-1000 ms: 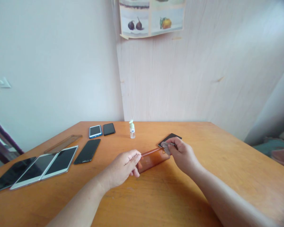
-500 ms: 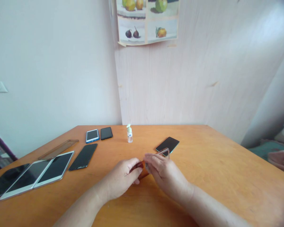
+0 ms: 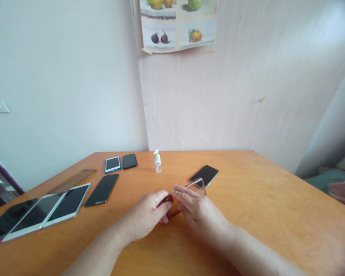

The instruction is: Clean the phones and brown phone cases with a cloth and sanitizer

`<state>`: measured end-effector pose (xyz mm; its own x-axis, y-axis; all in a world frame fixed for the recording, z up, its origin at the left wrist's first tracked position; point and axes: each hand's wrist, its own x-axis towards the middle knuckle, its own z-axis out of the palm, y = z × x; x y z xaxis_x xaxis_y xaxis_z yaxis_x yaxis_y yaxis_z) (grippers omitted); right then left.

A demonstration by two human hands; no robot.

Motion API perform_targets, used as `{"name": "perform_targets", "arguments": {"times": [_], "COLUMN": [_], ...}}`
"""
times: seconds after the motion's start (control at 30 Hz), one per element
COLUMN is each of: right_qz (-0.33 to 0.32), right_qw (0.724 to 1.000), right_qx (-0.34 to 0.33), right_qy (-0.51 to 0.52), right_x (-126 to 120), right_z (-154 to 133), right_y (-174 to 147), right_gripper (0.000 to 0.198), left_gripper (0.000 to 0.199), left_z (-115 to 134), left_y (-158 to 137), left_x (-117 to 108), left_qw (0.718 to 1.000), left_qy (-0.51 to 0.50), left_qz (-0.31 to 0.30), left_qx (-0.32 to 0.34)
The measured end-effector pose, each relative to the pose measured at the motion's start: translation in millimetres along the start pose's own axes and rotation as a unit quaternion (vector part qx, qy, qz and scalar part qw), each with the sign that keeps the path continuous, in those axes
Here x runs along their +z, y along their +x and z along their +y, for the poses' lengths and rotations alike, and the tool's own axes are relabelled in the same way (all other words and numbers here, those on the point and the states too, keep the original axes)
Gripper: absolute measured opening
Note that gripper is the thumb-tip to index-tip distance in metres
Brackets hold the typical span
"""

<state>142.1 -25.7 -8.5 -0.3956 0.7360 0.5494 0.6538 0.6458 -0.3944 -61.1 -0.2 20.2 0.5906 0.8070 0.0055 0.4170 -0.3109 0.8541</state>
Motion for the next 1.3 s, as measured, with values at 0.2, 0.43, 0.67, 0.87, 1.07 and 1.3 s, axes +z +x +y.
{"name": "perform_targets", "arguments": {"times": [0.2,0.43,0.67,0.87,1.07,1.3], "right_qz": [0.089,0.123,-0.083,-0.115,-0.137,-0.156], "right_qw": [0.982,0.972,0.996,0.985,0.983,0.982], "right_qx": [0.158,0.199,0.024,0.113,0.118,0.090], "right_qy": [-0.041,-0.014,-0.004,-0.060,-0.042,-0.056], "right_x": [-16.9,-18.2,-2.3,-8.4,-12.5,-9.4], "right_z": [46.9,58.9,-2.2,7.5,-3.8,-11.5], "right_y": [0.4,-1.3,-6.4,-5.0,-6.4,-6.2], "right_gripper": [0.035,0.032,0.059,0.057,0.060,0.056], "left_gripper": [0.027,0.025,0.036,0.029,0.028,0.029], "left_z": [-5.3,-10.8,-16.1,-15.7,-16.5,-22.0], "left_y": [1.3,5.4,9.8,10.0,11.6,12.3], "left_x": [-4.2,-4.7,-3.3,-3.6,-2.6,-3.3], "left_qw": [1.000,0.997,0.992,0.989,0.985,0.982], "left_qy": [0.027,-0.059,-0.098,-0.111,-0.129,-0.150], "left_qz": [0.004,0.039,0.034,0.049,0.058,0.047], "left_qx": [-0.015,-0.040,-0.070,-0.090,-0.100,-0.106]}}
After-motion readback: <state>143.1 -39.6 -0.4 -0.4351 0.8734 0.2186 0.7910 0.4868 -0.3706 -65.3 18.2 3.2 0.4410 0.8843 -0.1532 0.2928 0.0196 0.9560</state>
